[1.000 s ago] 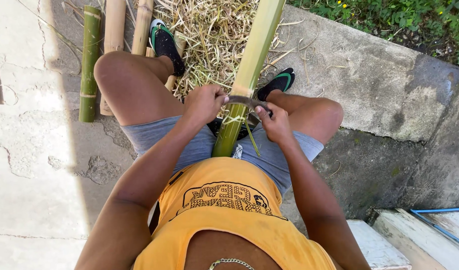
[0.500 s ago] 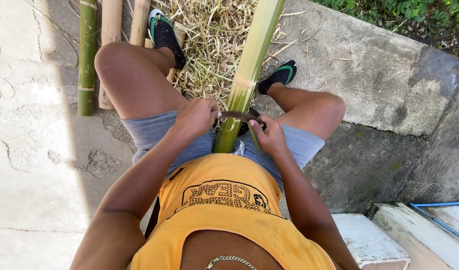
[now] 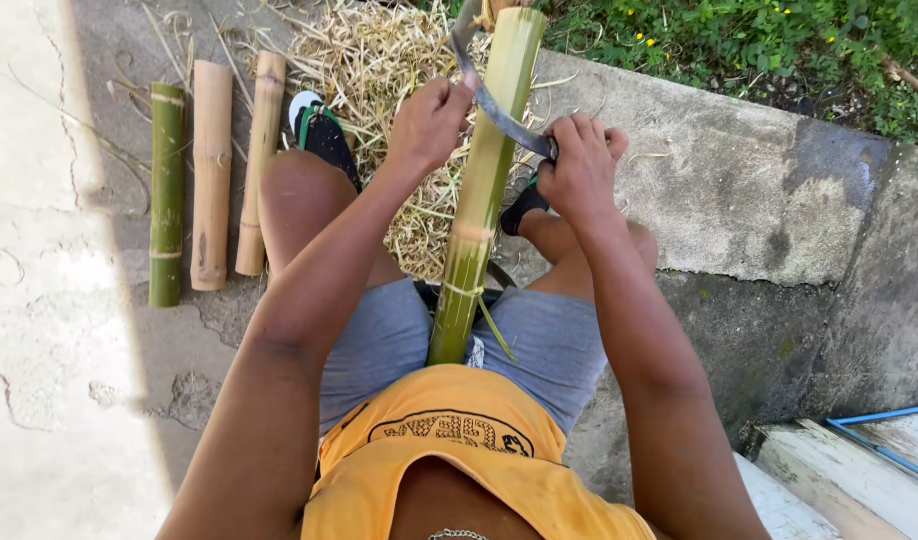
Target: Shaving and peeling a bamboo stalk using a curved knife while holding it between the legs for stability.
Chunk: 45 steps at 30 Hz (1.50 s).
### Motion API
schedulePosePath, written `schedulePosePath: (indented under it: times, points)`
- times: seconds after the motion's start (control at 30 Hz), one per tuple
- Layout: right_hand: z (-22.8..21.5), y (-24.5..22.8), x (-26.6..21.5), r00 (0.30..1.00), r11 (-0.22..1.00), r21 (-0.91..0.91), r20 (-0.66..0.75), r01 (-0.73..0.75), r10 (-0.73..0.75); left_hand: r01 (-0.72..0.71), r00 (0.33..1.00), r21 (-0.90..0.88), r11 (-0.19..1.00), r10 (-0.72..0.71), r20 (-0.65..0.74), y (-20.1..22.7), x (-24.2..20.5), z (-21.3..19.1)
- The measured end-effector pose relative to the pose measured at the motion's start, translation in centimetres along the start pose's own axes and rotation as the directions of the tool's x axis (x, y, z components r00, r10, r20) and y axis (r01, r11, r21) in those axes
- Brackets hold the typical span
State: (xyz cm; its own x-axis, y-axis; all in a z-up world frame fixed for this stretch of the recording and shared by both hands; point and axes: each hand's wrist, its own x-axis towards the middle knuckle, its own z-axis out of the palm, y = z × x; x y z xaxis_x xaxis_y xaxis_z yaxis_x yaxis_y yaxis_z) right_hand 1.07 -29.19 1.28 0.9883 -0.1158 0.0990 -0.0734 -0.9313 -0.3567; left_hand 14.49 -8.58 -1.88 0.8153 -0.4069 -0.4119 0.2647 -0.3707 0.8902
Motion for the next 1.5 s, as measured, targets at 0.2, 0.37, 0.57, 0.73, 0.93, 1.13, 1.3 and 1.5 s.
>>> schedulePosePath:
  times: [0.2, 0.37, 0.57, 0.73, 0.93, 1.13, 1.3, 1.5]
  points:
    - [1.1, 3.5, 5.6, 0.995, 0.977, -0.193, 0.057, 0.091, -0.081, 0.051, 0.997, -0.059, 0.997, -0.054, -0.056, -0.6, 6.8, 1.7]
    - [1.9, 5.4, 8.2, 0.992, 0.966, -0.236, 0.1, 0.101, -0.08, 0.138, 0.99, -0.462, 0.876, -0.111, 0.085, -1.9, 8.5, 2.5]
    - [2.7, 7.1, 10.4, 0.988, 0.971, -0.201, 0.101, 0.132, -0.113, 0.097, 0.995, -0.536, 0.838, -0.095, 0.032, -1.6, 9.3, 3.0]
    - [2.7, 7.6, 10.5, 0.979, 0.958, -0.223, 0.128, 0.182, -0.156, 0.045, 0.998, -0.473, 0.88, -0.062, -0.021, -0.4, 8.4, 2.5]
    - [2.7, 7.4, 10.8, 0.979, 0.948, -0.248, 0.065, 0.202, -0.191, -0.056, 0.997, -0.468, 0.882, 0.026, -0.07, -1.0, 8.5, 3.1]
    - [4.5, 8.7, 10.5, 0.981, 0.931, -0.316, -0.013, 0.181, -0.195, -0.113, 0.988, -0.397, 0.911, 0.06, -0.145, -0.9, 9.5, 3.7]
    - [4.3, 9.4, 13.1, 0.974, 0.907, -0.381, -0.056, 0.182, -0.219, -0.167, 0.975, -0.452, 0.877, 0.078, -0.209, -0.4, 12.2, 4.1]
    - [3.7, 9.2, 13.0, 0.961, 0.909, -0.34, -0.045, 0.242, -0.273, -0.114, 0.982, -0.457, 0.882, 0.03, -0.188, -1.1, 11.2, 4.1]
